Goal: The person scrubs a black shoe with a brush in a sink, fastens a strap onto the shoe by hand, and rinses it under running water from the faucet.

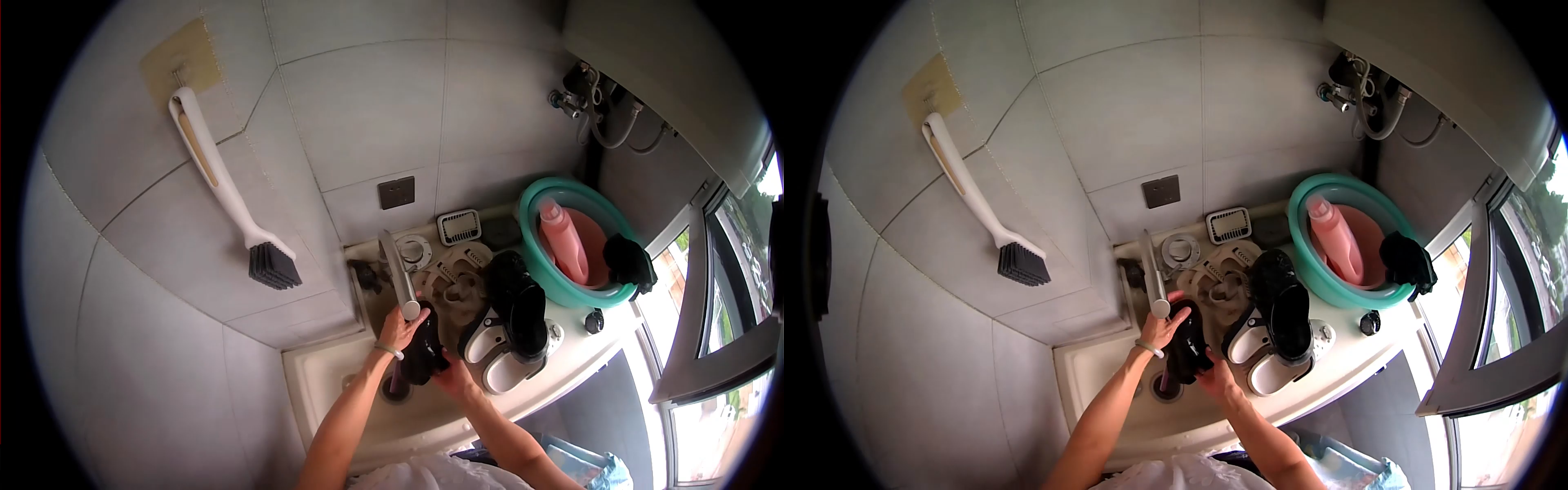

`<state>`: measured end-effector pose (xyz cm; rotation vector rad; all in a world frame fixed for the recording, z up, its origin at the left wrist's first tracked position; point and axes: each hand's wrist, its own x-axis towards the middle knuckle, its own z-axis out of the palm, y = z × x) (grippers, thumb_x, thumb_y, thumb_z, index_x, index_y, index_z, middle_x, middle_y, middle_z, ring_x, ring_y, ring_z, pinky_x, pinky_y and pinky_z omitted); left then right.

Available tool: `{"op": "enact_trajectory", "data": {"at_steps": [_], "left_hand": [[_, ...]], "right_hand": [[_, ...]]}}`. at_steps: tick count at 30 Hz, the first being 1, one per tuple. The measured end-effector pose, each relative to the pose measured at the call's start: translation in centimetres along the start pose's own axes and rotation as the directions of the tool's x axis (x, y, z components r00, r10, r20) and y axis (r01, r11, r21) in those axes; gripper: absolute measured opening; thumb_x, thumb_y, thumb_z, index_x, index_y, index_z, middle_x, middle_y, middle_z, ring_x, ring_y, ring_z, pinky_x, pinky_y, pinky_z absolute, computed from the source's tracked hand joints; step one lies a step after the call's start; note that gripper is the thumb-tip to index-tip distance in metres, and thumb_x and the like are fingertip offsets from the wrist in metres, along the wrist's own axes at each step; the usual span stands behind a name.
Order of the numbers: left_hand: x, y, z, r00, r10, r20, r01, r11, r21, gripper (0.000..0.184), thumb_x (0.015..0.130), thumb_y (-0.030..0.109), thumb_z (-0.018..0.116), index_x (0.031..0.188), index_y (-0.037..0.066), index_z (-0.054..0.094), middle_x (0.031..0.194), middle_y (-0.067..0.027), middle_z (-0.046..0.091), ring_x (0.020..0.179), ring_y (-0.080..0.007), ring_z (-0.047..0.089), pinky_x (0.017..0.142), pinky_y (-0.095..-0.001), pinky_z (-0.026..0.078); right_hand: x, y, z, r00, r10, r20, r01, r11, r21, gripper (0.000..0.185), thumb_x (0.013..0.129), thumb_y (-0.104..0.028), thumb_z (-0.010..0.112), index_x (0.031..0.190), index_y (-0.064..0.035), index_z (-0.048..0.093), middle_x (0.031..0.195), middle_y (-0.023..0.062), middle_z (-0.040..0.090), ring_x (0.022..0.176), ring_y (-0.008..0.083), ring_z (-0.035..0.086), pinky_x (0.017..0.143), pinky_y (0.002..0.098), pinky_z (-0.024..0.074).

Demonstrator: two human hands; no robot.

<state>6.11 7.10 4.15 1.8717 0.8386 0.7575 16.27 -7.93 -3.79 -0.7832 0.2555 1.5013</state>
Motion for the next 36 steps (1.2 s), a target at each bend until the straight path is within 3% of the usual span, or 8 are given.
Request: {"op": "enact_trajectory", "data": {"at_steps": [4,6,15,21,23,28,33,36], "left_hand": [[-1.1,-1.0,-0.7,0.986,0.061,0.156,-0.033,0.984,-0.176,0.068,0.08,0.031,0.077,0.132,0.001,0.046,0.122,-0.0152,0.059,0.116,-0.0235,0.054,0.099,-0.0349,0.042],[-2.7,-0.5,-1.9,0.962,-0.06,0.267,0.124,0.965,-0.231,0.079,0.079,0.034,0.077,0.138,-0.001,0.038,0.132,-0.0158,0.052,0.124,-0.0241,0.048,0.105,-0.0348,0.036],[-9.0,-6.5,-2.2,0.875,-0.31,0.372,0.471,0.724,-0.505,0.063,0.092,0.032,0.062,0.14,0.002,0.036,0.13,-0.0052,0.052,0.119,-0.0145,0.048,0.102,-0.0302,0.037],[-9.5,-3.7,-1.5,0.794,-0.406,0.453,0.604,0.44,-0.664,0.052,0.091,0.034,0.063,0.132,0.006,0.048,0.115,-0.0013,0.062,0.106,-0.0129,0.059,0.093,-0.0298,0.045],[-11.0,-3.6,-0.9,0.725,-0.45,0.522,0.67,0.286,-0.685,0.046,0.092,0.037,0.06,0.127,0.008,0.053,0.114,-0.0013,0.063,0.106,-0.0131,0.059,0.092,-0.0295,0.046],[-11.7,-3.1,-0.3,0.734,-0.371,0.569,0.644,0.112,-0.757,0.046,0.092,0.035,0.06,0.127,0.007,0.052,0.116,-0.0022,0.063,0.108,-0.0144,0.059,0.094,-0.0313,0.046],[-10.2,-7.6,0.4,0.883,-0.27,0.384,0.47,0.519,-0.714,0.056,0.084,0.02,0.072,0.13,-0.001,0.047,0.122,-0.0077,0.059,0.113,-0.0164,0.053,0.096,-0.0304,0.043],[-10.6,-12.0,0.2,0.906,-0.302,0.295,0.414,0.775,-0.478,0.062,0.074,0.003,0.078,0.128,0.001,0.048,0.109,-0.0029,0.061,0.095,-0.015,0.059,0.089,-0.0288,0.047]], "right_hand": [[1.4,0.3,-1.5,1.0,0.008,0.007,-0.01,0.984,0.176,0.033,0.098,-0.027,0.047,0.119,-0.0022,0.053,0.121,0.0117,0.058,0.114,0.0269,0.053,0.103,0.0417,0.0391],[2.0,0.7,-1.8,0.996,0.02,0.087,-0.044,0.96,0.277,0.035,0.098,-0.026,0.048,0.12,-0.0004,0.051,0.123,0.0134,0.057,0.117,0.0284,0.052,0.105,0.044,0.0392],[3.3,-1.0,5.7,0.991,0.096,0.089,-0.123,0.916,0.382,0.038,0.1,-0.027,0.039,0.125,0.0009,0.047,0.129,0.0165,0.05,0.12,0.0328,0.047,0.107,0.0488,0.0329],[-2.0,-3.6,6.6,0.99,0.041,0.133,-0.022,0.99,-0.142,0.053,0.095,-0.037,0.05,0.13,0.0019,0.043,0.129,0.0166,0.051,0.121,0.0313,0.047,0.105,0.0466,0.0349],[-4.1,-4.4,6.4,0.967,0.026,0.252,0.052,0.953,-0.298,0.046,0.096,-0.033,0.045,0.124,0.0027,0.05,0.125,0.0176,0.055,0.117,0.0319,0.052,0.101,0.0449,0.0401],[-6.3,-5.3,6.2,0.986,-0.105,0.133,0.166,0.749,-0.642,0.053,0.095,-0.033,0.045,0.127,0.008,0.046,0.115,0.0199,0.061,0.101,0.0283,0.063,0.089,0.0366,0.0511],[-1.6,-4.2,2.8,0.999,-0.012,0.035,0.023,0.934,-0.356,0.043,0.095,-0.034,0.051,0.116,0.0033,0.053,0.109,0.0161,0.062,0.103,0.03,0.061,0.088,0.0376,0.0504],[1.0,-2.6,0.6,0.991,0.132,-0.007,-0.131,0.969,-0.208,0.029,0.093,-0.026,0.056,0.111,-0.0029,0.056,0.098,0.0088,0.061,0.088,0.0227,0.06,0.079,0.0339,0.05]]}}
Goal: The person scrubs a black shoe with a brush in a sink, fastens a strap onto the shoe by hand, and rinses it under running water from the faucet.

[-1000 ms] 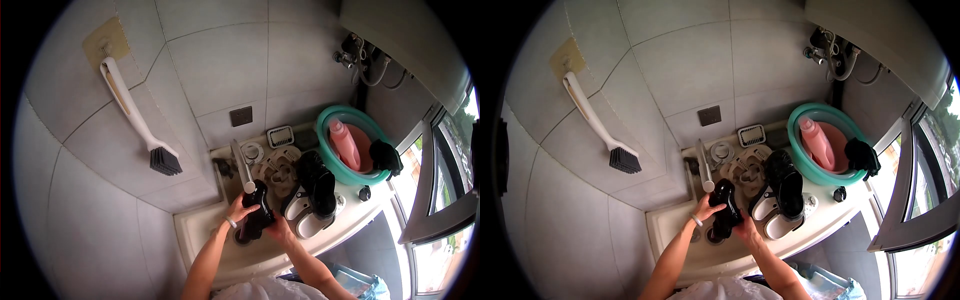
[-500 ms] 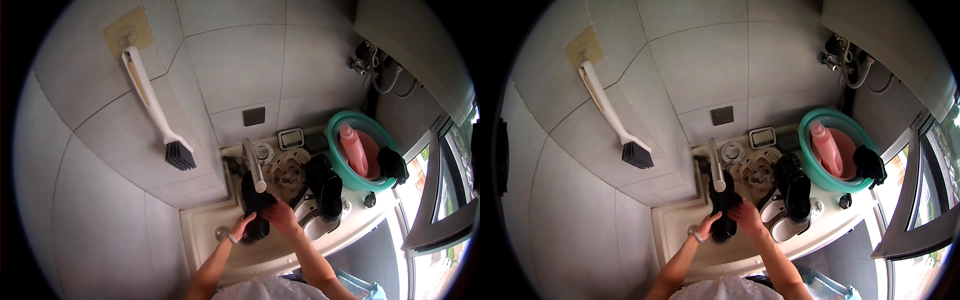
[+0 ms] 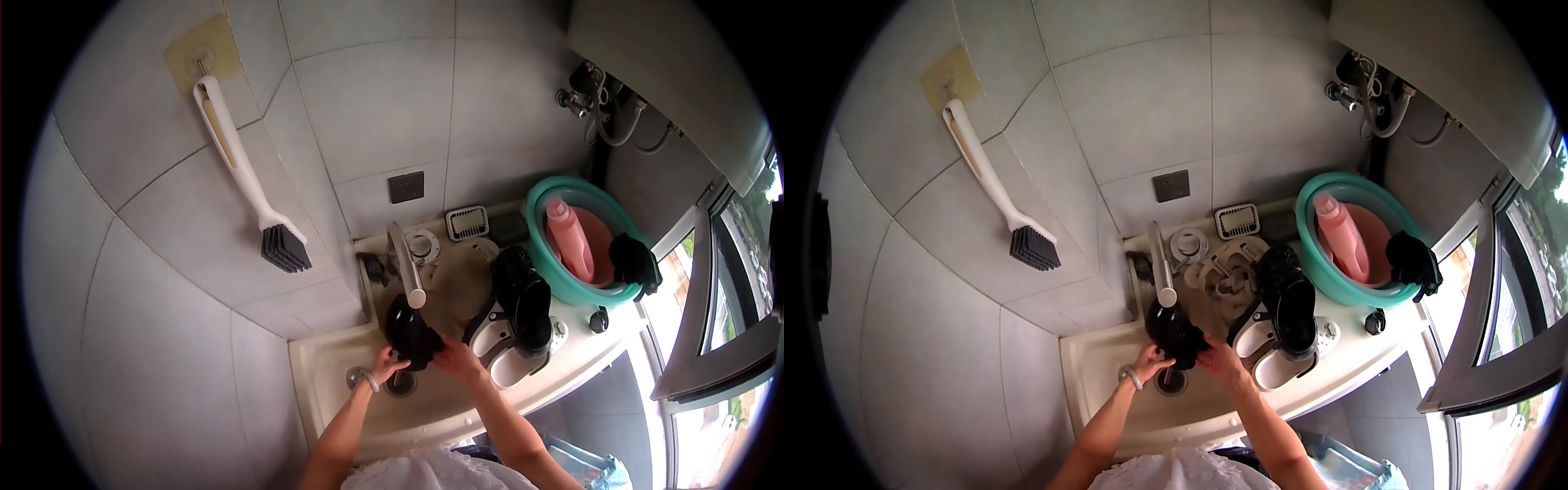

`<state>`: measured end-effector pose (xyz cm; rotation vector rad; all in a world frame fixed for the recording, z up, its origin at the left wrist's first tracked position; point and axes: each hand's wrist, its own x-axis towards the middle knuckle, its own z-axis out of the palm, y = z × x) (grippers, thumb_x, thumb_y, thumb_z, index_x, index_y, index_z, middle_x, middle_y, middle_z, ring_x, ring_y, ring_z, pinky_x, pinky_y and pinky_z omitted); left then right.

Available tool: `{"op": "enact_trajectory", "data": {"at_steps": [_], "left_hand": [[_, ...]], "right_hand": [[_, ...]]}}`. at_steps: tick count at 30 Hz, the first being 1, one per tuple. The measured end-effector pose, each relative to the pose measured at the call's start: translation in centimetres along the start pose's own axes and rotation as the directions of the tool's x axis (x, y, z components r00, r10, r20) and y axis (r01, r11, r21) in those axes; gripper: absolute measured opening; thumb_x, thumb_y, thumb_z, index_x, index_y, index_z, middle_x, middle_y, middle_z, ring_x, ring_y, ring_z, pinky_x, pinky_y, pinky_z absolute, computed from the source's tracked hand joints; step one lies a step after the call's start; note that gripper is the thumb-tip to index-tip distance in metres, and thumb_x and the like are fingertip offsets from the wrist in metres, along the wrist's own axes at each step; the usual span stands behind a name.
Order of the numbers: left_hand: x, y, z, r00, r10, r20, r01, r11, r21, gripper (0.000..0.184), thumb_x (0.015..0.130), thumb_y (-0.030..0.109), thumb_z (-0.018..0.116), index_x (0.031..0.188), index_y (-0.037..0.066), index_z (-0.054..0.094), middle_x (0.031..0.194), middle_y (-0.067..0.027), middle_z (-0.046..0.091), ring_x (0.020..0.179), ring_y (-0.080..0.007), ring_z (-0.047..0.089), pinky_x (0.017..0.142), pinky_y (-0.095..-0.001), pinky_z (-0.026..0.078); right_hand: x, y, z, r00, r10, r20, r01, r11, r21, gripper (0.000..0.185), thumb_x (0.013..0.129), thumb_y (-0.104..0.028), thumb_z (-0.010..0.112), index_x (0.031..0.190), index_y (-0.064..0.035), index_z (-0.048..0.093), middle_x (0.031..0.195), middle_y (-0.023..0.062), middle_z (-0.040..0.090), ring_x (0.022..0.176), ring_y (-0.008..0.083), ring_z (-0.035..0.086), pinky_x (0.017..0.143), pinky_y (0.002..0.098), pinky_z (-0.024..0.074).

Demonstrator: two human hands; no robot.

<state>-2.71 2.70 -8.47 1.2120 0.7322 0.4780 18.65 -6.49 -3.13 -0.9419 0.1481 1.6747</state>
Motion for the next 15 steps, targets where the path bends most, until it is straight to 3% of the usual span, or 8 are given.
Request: {"op": "enact_trajectory", "data": {"at_steps": [1,3,5,6,9,11,13,15], "left_hand": [[-0.2,0.7,-0.1,1.0,0.0,-0.002,0.0,1.0,0.001,0.062,0.074,0.003,0.078,0.128,0.001,0.048,0.109,-0.0029,0.061,0.095,-0.015,0.059,0.089,-0.0288,0.047],[-0.7,1.8,-0.6,0.984,0.168,0.056,-0.172,0.982,0.081,0.065,0.075,0.006,0.078,0.131,0.001,0.045,0.109,-0.0031,0.061,0.094,-0.0144,0.061,0.089,-0.0287,0.047],[-1.8,3.0,-1.0,0.996,0.079,-0.052,-0.083,0.993,-0.081,0.075,0.074,0.011,0.08,0.136,0.0,0.039,0.117,-0.0072,0.06,0.104,-0.0179,0.06,0.094,-0.0308,0.046],[-2.2,5.6,-0.4,0.961,0.244,-0.128,-0.234,0.968,0.086,0.079,0.073,0.012,0.081,0.138,0.002,0.037,0.117,-0.0075,0.061,0.107,-0.02,0.058,0.094,-0.032,0.046],[-2.4,9.0,0.3,0.863,0.487,-0.135,-0.397,0.819,0.415,0.084,0.071,0.026,0.083,0.139,0.008,0.037,0.119,-0.0118,0.062,0.103,-0.0286,0.063,0.087,-0.0379,0.051],[-4.2,11.8,1.3,0.867,0.425,-0.261,-0.183,0.757,0.627,0.082,0.071,0.033,0.081,0.137,0.009,0.039,0.113,-0.0172,0.064,0.1,-0.0338,0.064,0.082,-0.0406,0.053],[-5.6,14.3,2.0,0.847,0.438,-0.302,-0.147,0.739,0.658,0.081,0.07,0.034,0.081,0.136,0.011,0.042,0.106,-0.0187,0.066,0.096,-0.0364,0.065,0.08,-0.0413,0.053],[-7.6,16.7,2.1,0.836,0.43,-0.341,-0.092,0.722,0.686,0.079,0.069,0.033,0.081,0.136,0.012,0.043,0.105,-0.018,0.067,0.094,-0.0361,0.065,0.079,-0.0413,0.053]], "right_hand": [[0.8,1.0,-0.8,0.999,-0.047,0.021,0.046,0.999,0.014,0.022,0.093,-0.021,0.056,0.11,-0.0057,0.056,0.093,0.0053,0.059,0.081,0.0185,0.055,0.074,0.031,0.0472],[1.5,2.3,-1.4,0.996,-0.079,0.04,0.077,0.997,0.028,0.017,0.093,-0.015,0.057,0.108,-0.0086,0.057,0.088,0.0019,0.056,0.074,0.0142,0.05,0.068,0.028,0.0444],[0.9,3.1,-0.5,0.977,-0.195,-0.088,0.193,0.981,-0.036,0.021,0.092,-0.008,0.055,0.113,-0.0096,0.057,0.084,-0.0024,0.051,0.07,0.0096,0.043,0.064,0.0252,0.0386],[1.0,3.4,-0.6,0.969,-0.235,-0.07,0.229,0.97,-0.08,0.026,0.092,-0.007,0.054,0.118,-0.0085,0.056,0.086,-0.0032,0.052,0.074,0.0083,0.045,0.069,0.0229,0.039],[-0.1,3.7,0.9,0.958,-0.285,-0.017,0.282,0.954,-0.099,0.028,0.093,-0.007,0.053,0.121,-0.0085,0.055,0.09,-0.0036,0.053,0.076,0.0069,0.045,0.073,0.0212,0.0381],[-0.2,3.8,1.1,0.964,-0.265,-0.016,0.262,0.96,-0.094,0.03,0.093,-0.008,0.053,0.122,-0.0089,0.055,0.096,-0.0031,0.056,0.077,0.0076,0.047,0.076,0.022,0.039],[0.2,3.8,0.4,0.975,-0.205,0.09,0.22,0.949,-0.224,0.031,0.094,-0.011,0.053,0.125,-0.0088,0.054,0.103,-0.0014,0.059,0.084,0.0093,0.052,0.08,0.023,0.0404],[-0.3,3.6,0.8,0.983,-0.165,0.08,0.18,0.946,-0.269,0.033,0.093,-0.015,0.052,0.126,-0.0081,0.054,0.106,0.0,0.061,0.092,0.0105,0.056,0.084,0.0238,0.0413]]}}
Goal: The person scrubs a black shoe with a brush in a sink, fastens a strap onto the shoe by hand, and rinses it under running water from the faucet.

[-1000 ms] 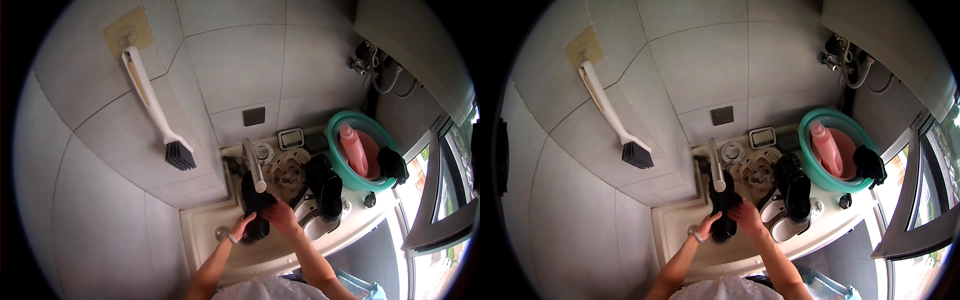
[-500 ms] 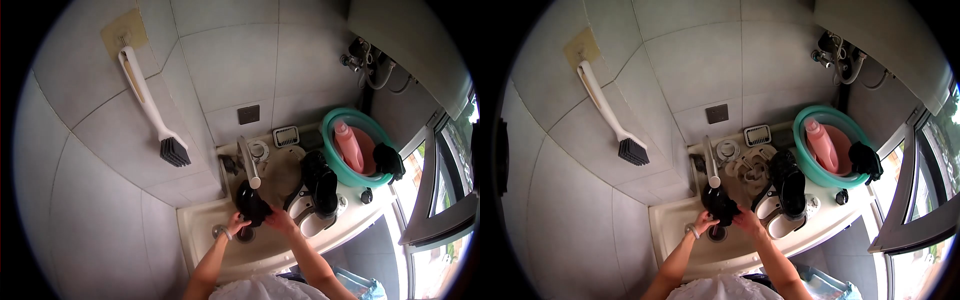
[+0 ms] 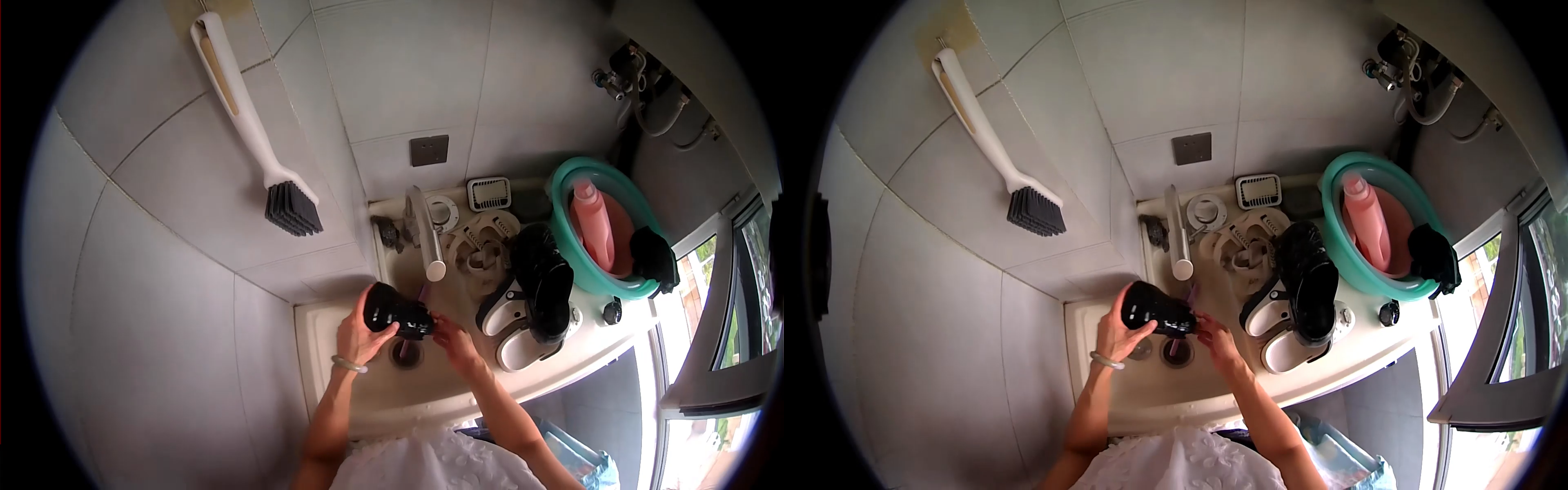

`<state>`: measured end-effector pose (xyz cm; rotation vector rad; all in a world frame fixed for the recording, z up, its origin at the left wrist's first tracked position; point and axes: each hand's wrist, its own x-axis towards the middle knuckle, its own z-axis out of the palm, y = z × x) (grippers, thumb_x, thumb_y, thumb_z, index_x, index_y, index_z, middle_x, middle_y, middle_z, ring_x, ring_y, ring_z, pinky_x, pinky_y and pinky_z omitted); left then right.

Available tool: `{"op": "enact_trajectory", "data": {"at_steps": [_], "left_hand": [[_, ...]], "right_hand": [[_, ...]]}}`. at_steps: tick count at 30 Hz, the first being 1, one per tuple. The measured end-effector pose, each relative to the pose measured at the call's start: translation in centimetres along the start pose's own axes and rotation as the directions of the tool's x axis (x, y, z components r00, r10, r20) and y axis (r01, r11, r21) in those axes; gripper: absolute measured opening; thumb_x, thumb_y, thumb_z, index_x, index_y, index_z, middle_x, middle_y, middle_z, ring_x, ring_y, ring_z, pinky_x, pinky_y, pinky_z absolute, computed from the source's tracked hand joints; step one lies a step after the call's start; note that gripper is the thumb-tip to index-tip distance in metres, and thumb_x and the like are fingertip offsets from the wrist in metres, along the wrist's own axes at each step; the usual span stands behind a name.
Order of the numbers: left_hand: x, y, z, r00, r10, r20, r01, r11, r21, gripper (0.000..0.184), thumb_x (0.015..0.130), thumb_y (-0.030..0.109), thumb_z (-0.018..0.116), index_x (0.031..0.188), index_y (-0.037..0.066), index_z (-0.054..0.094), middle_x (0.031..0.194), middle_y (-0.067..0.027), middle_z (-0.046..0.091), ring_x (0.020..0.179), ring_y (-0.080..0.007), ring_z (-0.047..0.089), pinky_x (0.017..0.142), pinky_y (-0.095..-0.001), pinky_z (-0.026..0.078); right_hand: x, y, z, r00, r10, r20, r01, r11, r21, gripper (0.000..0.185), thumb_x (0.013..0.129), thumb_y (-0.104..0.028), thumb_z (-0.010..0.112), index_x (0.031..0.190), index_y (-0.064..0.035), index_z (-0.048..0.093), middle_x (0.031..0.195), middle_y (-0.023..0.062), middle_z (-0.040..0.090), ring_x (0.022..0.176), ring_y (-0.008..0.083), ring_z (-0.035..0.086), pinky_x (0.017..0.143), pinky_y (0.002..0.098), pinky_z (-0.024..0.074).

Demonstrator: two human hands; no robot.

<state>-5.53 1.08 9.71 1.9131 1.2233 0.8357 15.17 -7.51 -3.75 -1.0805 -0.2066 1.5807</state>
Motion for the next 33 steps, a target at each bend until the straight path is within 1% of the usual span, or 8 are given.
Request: {"op": "enact_trajectory", "data": {"at_steps": [9,10,12,14,21,24,26,33], "left_hand": [[-2.1,-4.1,-6.0,0.952,-0.292,-0.096,0.304,0.94,0.153,0.078,0.063,0.019,0.08,0.133,0.011,0.048,0.111,-0.0146,0.067,0.101,-0.0301,0.065,0.085,-0.0379,0.052],[-2.3,-5.5,-6.1,0.955,-0.281,-0.099,0.295,0.935,0.197,0.081,0.063,0.02,0.08,0.136,0.016,0.045,0.11,-0.013,0.067,0.1,-0.0308,0.064,0.083,-0.0389,0.051],[-2.5,-6.4,-6.3,0.966,-0.242,-0.092,0.256,0.949,0.185,0.081,0.062,0.017,0.08,0.136,0.014,0.046,0.112,-0.0134,0.066,0.102,-0.0306,0.064,0.084,-0.0389,0.051],[-2.5,-6.5,-6.5,0.964,-0.247,-0.098,0.261,0.949,0.179,0.081,0.062,0.016,0.081,0.135,0.012,0.046,0.114,-0.0142,0.065,0.104,-0.031,0.063,0.086,-0.0389,0.051],[-3.0,-6.6,-7.1,0.947,-0.289,-0.139,0.309,0.939,0.15,0.082,0.061,0.016,0.082,0.135,0.012,0.046,0.116,-0.0154,0.064,0.105,-0.0321,0.063,0.087,-0.0392,0.05],[-3.2,-5.6,-7.2,0.97,-0.218,-0.108,0.233,0.959,0.16,0.084,0.061,0.019,0.082,0.136,0.014,0.046,0.117,-0.0151,0.063,0.105,-0.0315,0.062,0.087,-0.0385,0.051],[-3.2,-3.6,-7.4,0.962,-0.262,-0.081,0.271,0.953,0.136,0.08,0.063,0.018,0.082,0.135,0.008,0.048,0.119,-0.0141,0.063,0.109,-0.0266,0.062,0.091,-0.035,0.049],[-4.1,-0.7,-5.8,0.975,-0.182,-0.124,0.199,0.971,0.133,0.08,0.062,0.024,0.083,0.135,0.015,0.05,0.107,-0.0142,0.068,0.095,-0.0293,0.067,0.08,-0.037,0.053]], "right_hand": [[8.9,10.7,-4.8,0.963,0.013,0.27,0.12,0.876,-0.467,0.046,0.086,-0.03,0.058,0.127,-0.0075,0.055,0.115,0.01,0.062,0.104,0.0231,0.059,0.09,0.0369,0.047],[11.5,13.5,-5.4,0.92,-0.007,0.393,0.361,0.411,-0.837,0.046,0.084,-0.03,0.059,0.125,-0.0097,0.057,0.119,0.014,0.06,0.107,0.0277,0.058,0.092,0.0414,0.0458],[13.0,15.3,-3.4,0.864,0.056,0.5,0.499,-0.213,-0.84,0.045,0.082,-0.03,0.061,0.123,-0.0119,0.059,0.124,0.018,0.058,0.11,0.0324,0.057,0.095,0.0459,0.0446],[11.4,15.1,0.0,0.995,-0.1,0.002,-0.005,-0.07,-0.998,0.04,0.08,-0.031,0.064,0.116,-0.0141,0.063,0.126,0.022,0.055,0.114,0.036,0.054,0.094,0.0487,0.0447],[10.9,13.0,-0.3,0.988,0.042,-0.148,-0.144,-0.081,-0.986,0.035,0.082,-0.029,0.062,0.113,-0.0145,0.065,0.11,0.0195,0.064,0.103,0.0357,0.062,0.088,0.0451,0.0503],[11.1,13.0,-1.8,0.99,-0.037,-0.135,-0.14,-0.372,-0.918,0.033,0.083,-0.026,0.06,0.114,-0.0152,0.065,0.104,0.0165,0.067,0.094,0.0343,0.066,0.084,0.0419,0.0524],[9.4,11.1,-1.8,0.957,-0.241,-0.16,-0.159,0.026,-0.987,0.027,0.085,-0.02,0.059,0.109,-0.0127,0.068,0.1,0.016,0.068,0.092,0.0332,0.066,0.082,0.0392,0.0532],[-2.2,0.4,1.3,0.815,-0.577,-0.05,0.149,0.293,-0.944,0.025,0.083,-0.005,0.053,0.1,-0.0101,0.071,0.092,0.0188,0.067,0.083,0.0368,0.065,0.074,0.0427,0.0515]]}}
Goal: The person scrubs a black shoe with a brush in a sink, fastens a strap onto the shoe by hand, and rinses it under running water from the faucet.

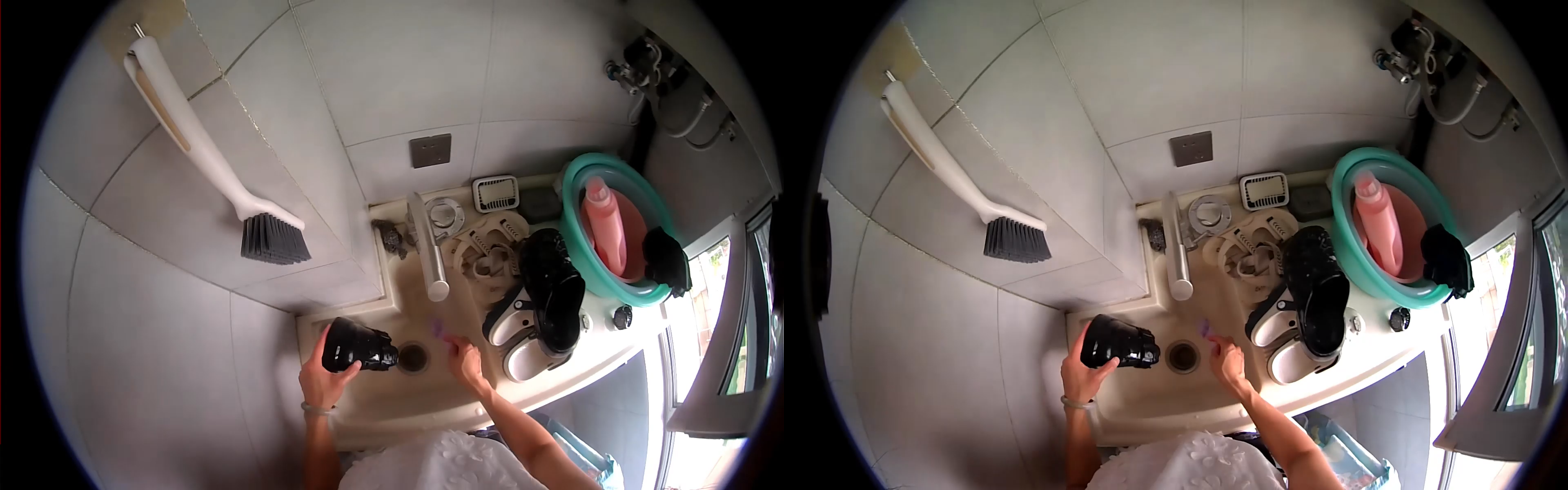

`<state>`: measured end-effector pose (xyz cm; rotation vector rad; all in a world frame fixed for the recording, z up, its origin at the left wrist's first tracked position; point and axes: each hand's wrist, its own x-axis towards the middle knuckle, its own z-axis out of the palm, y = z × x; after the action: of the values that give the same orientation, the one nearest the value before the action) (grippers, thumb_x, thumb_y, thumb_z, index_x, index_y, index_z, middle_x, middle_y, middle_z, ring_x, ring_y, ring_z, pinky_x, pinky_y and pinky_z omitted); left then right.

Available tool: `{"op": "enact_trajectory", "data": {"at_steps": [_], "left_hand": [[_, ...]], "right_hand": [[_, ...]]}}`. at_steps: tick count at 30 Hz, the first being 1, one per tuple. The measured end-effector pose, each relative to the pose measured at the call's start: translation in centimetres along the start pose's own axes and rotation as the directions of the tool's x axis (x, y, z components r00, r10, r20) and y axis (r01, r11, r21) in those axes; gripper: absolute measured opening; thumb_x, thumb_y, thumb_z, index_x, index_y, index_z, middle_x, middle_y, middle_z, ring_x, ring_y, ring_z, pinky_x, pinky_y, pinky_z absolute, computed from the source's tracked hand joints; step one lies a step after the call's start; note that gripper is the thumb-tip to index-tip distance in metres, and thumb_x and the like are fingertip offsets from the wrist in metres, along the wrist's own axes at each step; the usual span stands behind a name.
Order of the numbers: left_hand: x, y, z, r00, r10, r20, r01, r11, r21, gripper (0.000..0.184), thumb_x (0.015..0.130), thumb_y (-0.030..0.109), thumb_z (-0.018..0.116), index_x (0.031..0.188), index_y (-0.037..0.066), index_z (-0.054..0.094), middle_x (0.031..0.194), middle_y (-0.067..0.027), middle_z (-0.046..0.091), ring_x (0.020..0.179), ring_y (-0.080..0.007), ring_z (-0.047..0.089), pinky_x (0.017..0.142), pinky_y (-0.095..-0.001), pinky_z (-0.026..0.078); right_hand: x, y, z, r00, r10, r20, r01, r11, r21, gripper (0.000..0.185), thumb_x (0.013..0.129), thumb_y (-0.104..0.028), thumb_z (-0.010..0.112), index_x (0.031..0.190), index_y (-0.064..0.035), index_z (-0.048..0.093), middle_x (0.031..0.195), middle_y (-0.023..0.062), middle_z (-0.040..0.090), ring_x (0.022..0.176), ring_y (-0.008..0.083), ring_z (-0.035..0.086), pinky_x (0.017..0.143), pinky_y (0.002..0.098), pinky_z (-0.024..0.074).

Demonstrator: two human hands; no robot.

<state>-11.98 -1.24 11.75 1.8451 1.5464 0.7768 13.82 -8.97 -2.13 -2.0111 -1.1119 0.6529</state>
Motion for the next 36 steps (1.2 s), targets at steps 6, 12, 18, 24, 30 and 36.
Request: {"op": "enact_trajectory", "data": {"at_steps": [6,12,18,24,30,36], "left_hand": [[-2.3,4.5,0.1,0.994,0.105,0.033,-0.107,0.992,0.065,0.076,0.06,0.022,0.082,0.13,0.011,0.054,0.103,-0.0137,0.069,0.093,-0.028,0.067,0.081,-0.0363,0.052],[-3.3,6.6,-0.6,0.984,0.168,0.063,-0.177,0.967,0.182,0.075,0.057,0.025,0.084,0.126,0.011,0.057,0.1,-0.0137,0.068,0.093,-0.029,0.066,0.081,-0.036,0.052],[-5.0,9.9,-2.4,0.98,0.198,0.02,-0.164,0.859,-0.485,0.067,0.069,0.011,0.077,0.129,-0.005,0.05,0.115,-0.0119,0.062,0.104,-0.0186,0.06,0.092,-0.0313,0.047],[-6.1,17.0,-2.6,0.974,0.212,-0.075,-0.208,0.722,-0.66,0.059,0.077,0.017,0.065,0.129,-0.004,0.047,0.118,-0.01,0.057,0.108,-0.0172,0.054,0.094,-0.0291,0.041],[0.1,24.4,6.9,0.968,0.251,0.0,-0.149,0.576,-0.804,0.062,0.075,0.018,0.075,0.127,-0.001,0.047,0.114,-0.009,0.058,0.101,-0.0165,0.057,0.085,-0.029,0.048],[7.6,30.4,22.4,0.925,0.334,0.179,-0.058,0.592,-0.804,0.062,0.069,0.025,0.082,0.117,-0.004,0.054,0.104,-0.0109,0.063,0.092,-0.0158,0.061,0.072,-0.0275,0.052]], "right_hand": [[-5.1,3.3,-2.8,0.986,-0.155,0.066,0.161,0.983,-0.091,0.024,0.08,-0.004,0.056,0.098,-0.0124,0.069,0.088,0.0152,0.063,0.082,0.0373,0.064,0.072,0.0447,0.0525],[-6.1,5.8,-2.0,0.984,-0.181,0.008,0.18,0.975,-0.132,0.023,0.082,-0.007,0.054,0.097,-0.0144,0.069,0.091,0.0159,0.063,0.083,0.0375,0.063,0.074,0.0477,0.0521],[-6.9,7.6,-0.7,0.976,-0.118,0.183,0.162,0.956,-0.245,0.029,0.081,-0.009,0.053,0.107,-0.0173,0.066,0.104,0.0129,0.062,0.09,0.0334,0.064,0.078,0.0446,0.0529],[-6.9,7.0,-1.4,0.968,-0.133,0.213,0.186,0.95,-0.249,0.029,0.082,-0.011,0.051,0.105,-0.0167,0.067,0.108,0.0138,0.063,0.091,0.0333,0.064,0.08,0.0439,0.0527],[-6.7,7.6,-0.6,0.969,-0.172,0.175,0.21,0.951,-0.227,0.025,0.083,-0.015,0.049,0.099,-0.0147,0.068,0.103,0.0136,0.066,0.089,0.0337,0.065,0.078,0.0441,0.0524],[-6.5,7.6,-0.8,0.963,-0.179,0.204,0.225,0.947,-0.23,0.025,0.081,-0.014,0.053,0.098,-0.0138,0.07,0.103,0.014,0.065,0.085,0.0327,0.066,0.077,0.0443,0.0521]]}}
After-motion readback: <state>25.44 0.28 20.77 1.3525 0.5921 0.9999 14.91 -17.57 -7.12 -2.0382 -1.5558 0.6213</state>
